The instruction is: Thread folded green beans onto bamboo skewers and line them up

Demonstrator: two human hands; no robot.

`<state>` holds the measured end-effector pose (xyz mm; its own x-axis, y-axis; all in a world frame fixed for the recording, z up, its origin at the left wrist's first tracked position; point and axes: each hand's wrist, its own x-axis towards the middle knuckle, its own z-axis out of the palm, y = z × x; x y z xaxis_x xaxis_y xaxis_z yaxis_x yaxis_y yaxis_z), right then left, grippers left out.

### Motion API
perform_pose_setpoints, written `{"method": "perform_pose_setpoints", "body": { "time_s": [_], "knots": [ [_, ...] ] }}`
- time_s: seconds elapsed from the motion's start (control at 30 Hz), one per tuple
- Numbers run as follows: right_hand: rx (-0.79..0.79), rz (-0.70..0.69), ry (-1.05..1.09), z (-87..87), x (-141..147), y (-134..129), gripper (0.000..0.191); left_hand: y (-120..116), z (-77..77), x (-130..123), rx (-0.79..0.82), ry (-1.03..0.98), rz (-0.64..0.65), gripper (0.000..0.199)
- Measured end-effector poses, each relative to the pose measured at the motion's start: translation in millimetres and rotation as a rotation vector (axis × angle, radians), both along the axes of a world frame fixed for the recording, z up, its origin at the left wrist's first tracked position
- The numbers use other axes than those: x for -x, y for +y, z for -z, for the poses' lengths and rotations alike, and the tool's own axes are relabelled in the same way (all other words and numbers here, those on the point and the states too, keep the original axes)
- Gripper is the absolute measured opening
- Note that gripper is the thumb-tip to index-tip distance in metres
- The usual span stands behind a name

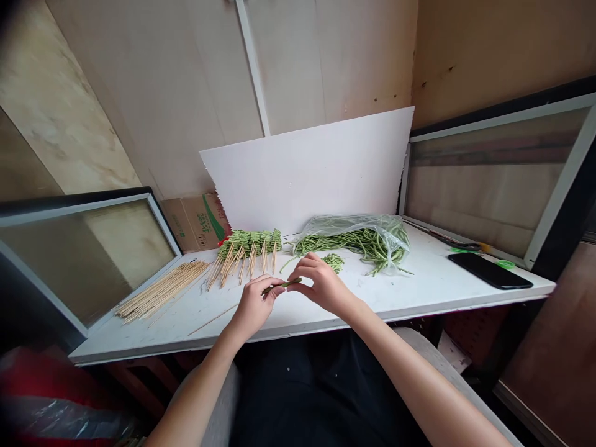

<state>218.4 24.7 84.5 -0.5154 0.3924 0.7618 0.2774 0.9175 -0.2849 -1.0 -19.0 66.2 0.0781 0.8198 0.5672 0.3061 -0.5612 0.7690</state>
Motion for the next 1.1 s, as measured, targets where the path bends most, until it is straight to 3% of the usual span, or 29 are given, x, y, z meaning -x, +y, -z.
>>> {"method": "perform_pose_setpoints", "body": {
  "time_s": [0.3,0.67,0.93,1.1],
  "knots": [
    [0.102,-0.032,-0.125,6.5,-3,11,0.018,8,27.1,-16,-0.048,0.175,-0.045,0.022],
    [0.347,-0.13,-0.197,25.6,-9,29,0.014,21,49.3,-17,-0.003,0.167,0.059,0.04],
    [0.528,-0.259,-0.195,31.2,-15,38,0.013,17,54.2,-23,0.128,0.083,0.151,0.028],
    [0.714,-0.415,-0.155,41.1,-19,43,0.021,19,64.2,-29,0.196,-0.023,0.201,0.023]
  ]
}}
